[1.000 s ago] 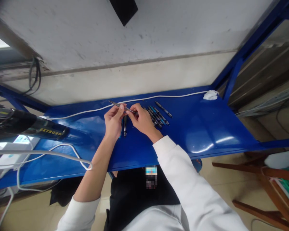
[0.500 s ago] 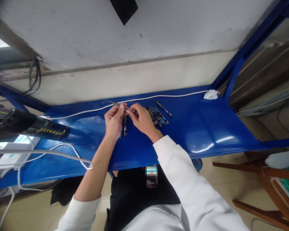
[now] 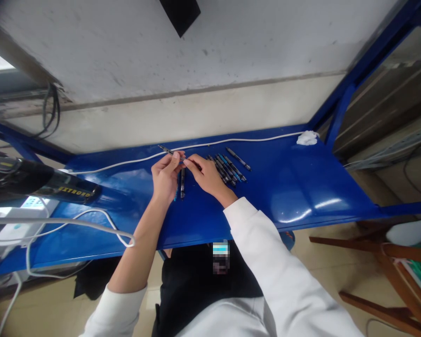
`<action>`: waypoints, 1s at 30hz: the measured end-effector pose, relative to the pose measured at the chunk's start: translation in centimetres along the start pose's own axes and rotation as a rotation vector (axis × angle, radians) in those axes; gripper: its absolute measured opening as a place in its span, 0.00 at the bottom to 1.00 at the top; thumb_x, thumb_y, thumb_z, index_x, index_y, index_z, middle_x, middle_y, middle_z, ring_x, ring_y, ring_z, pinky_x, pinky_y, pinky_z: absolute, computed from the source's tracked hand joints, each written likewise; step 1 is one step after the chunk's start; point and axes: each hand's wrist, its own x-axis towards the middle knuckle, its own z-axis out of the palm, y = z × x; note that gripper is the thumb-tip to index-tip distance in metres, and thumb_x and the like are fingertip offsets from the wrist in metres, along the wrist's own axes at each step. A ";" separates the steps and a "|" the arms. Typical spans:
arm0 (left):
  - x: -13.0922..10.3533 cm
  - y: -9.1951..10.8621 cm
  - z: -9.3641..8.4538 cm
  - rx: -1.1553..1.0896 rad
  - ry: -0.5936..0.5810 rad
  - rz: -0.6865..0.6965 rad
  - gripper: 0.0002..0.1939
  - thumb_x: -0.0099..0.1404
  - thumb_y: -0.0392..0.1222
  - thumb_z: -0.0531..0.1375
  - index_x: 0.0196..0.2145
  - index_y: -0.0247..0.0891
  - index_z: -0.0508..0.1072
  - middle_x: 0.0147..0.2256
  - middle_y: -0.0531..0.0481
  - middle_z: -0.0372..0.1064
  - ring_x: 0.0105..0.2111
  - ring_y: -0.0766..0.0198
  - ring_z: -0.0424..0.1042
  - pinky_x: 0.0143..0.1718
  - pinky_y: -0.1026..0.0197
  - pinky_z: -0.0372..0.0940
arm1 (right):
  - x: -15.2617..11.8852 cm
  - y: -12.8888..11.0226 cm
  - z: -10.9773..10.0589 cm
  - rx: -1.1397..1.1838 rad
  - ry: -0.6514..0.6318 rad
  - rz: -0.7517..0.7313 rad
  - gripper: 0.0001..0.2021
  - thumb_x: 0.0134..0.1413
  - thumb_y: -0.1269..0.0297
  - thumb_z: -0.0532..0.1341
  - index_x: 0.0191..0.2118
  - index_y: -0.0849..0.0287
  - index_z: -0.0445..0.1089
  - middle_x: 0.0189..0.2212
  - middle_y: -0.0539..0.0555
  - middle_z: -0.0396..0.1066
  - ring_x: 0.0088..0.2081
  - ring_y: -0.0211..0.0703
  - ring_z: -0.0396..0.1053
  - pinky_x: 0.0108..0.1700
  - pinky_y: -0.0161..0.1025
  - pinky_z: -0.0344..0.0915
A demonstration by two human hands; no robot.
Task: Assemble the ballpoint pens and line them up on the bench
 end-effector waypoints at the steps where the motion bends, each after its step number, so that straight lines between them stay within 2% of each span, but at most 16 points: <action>1: 0.0 0.1 0.0 -0.010 0.002 -0.006 0.14 0.70 0.56 0.77 0.39 0.42 0.90 0.45 0.45 0.84 0.41 0.61 0.78 0.43 0.61 0.75 | 0.1 0.0 0.0 0.059 -0.018 0.035 0.26 0.76 0.35 0.62 0.38 0.54 0.74 0.28 0.46 0.65 0.29 0.39 0.61 0.34 0.39 0.55; 7: 0.0 0.3 0.3 -0.065 0.000 -0.024 0.15 0.68 0.55 0.78 0.39 0.41 0.90 0.43 0.45 0.83 0.40 0.62 0.79 0.46 0.59 0.77 | 0.4 -0.1 0.1 0.507 -0.100 0.282 0.27 0.66 0.33 0.71 0.36 0.54 0.72 0.25 0.42 0.55 0.22 0.32 0.48 0.25 0.37 0.43; 11: 0.0 0.4 0.3 -0.050 -0.022 -0.014 0.15 0.69 0.56 0.77 0.40 0.41 0.90 0.45 0.44 0.84 0.41 0.61 0.80 0.47 0.58 0.77 | 0.5 -0.9 -0.2 0.662 -0.110 0.375 0.27 0.60 0.36 0.77 0.34 0.55 0.72 0.24 0.40 0.52 0.22 0.30 0.45 0.25 0.35 0.43; 14: -0.2 0.5 0.4 0.019 -0.056 -0.006 0.17 0.71 0.58 0.75 0.44 0.42 0.90 0.46 0.44 0.85 0.44 0.59 0.82 0.47 0.59 0.76 | 0.7 -1.4 -0.3 0.735 -0.016 0.425 0.27 0.54 0.40 0.81 0.31 0.55 0.70 0.22 0.40 0.50 0.23 0.30 0.44 0.24 0.34 0.43; 19: -0.5 0.3 0.7 0.101 -0.104 0.012 0.19 0.72 0.61 0.74 0.47 0.43 0.90 0.57 0.41 0.85 0.53 0.52 0.84 0.47 0.57 0.78 | 1.5 -1.0 -1.1 0.895 0.216 0.455 0.28 0.47 0.45 0.85 0.32 0.54 0.69 0.23 0.40 0.52 0.25 0.33 0.49 0.23 0.33 0.47; 22: -0.5 0.3 0.9 0.088 -0.116 0.041 0.22 0.74 0.64 0.71 0.52 0.45 0.89 0.57 0.40 0.85 0.55 0.51 0.84 0.49 0.56 0.77 | 2.0 -0.1 -1.8 0.926 0.325 0.408 0.26 0.51 0.42 0.83 0.35 0.52 0.69 0.28 0.43 0.62 0.28 0.35 0.58 0.27 0.34 0.60; 24: -0.4 0.5 0.9 0.048 -0.068 0.041 0.26 0.76 0.69 0.67 0.51 0.44 0.89 0.53 0.39 0.86 0.54 0.52 0.84 0.48 0.57 0.77 | 2.3 0.5 -2.2 0.902 0.375 0.379 0.26 0.57 0.39 0.79 0.35 0.51 0.67 0.30 0.46 0.67 0.32 0.38 0.66 0.35 0.37 0.71; 26: -0.2 0.7 0.8 0.006 0.002 0.028 0.31 0.75 0.72 0.65 0.48 0.41 0.89 0.49 0.38 0.86 0.51 0.54 0.84 0.47 0.58 0.76 | 2.5 0.9 -2.5 0.882 0.401 0.346 0.28 0.61 0.36 0.75 0.34 0.51 0.64 0.31 0.47 0.68 0.37 0.41 0.72 0.44 0.41 0.77; 28: 0.0 0.8 0.8 -0.026 0.065 0.012 0.32 0.73 0.75 0.66 0.45 0.40 0.88 0.46 0.38 0.85 0.48 0.55 0.84 0.45 0.58 0.75 | 2.6 1.0 -2.8 0.904 0.416 0.307 0.29 0.64 0.36 0.74 0.33 0.50 0.61 0.29 0.46 0.65 0.36 0.40 0.71 0.46 0.41 0.78; 30: 0.1 0.9 0.7 -0.041 0.102 -0.003 0.33 0.72 0.76 0.66 0.43 0.40 0.88 0.45 0.39 0.84 0.46 0.56 0.83 0.42 0.59 0.74 | 2.5 0.9 -3.1 0.972 0.430 0.294 0.28 0.68 0.38 0.73 0.32 0.50 0.59 0.25 0.43 0.57 0.28 0.38 0.63 0.39 0.38 0.76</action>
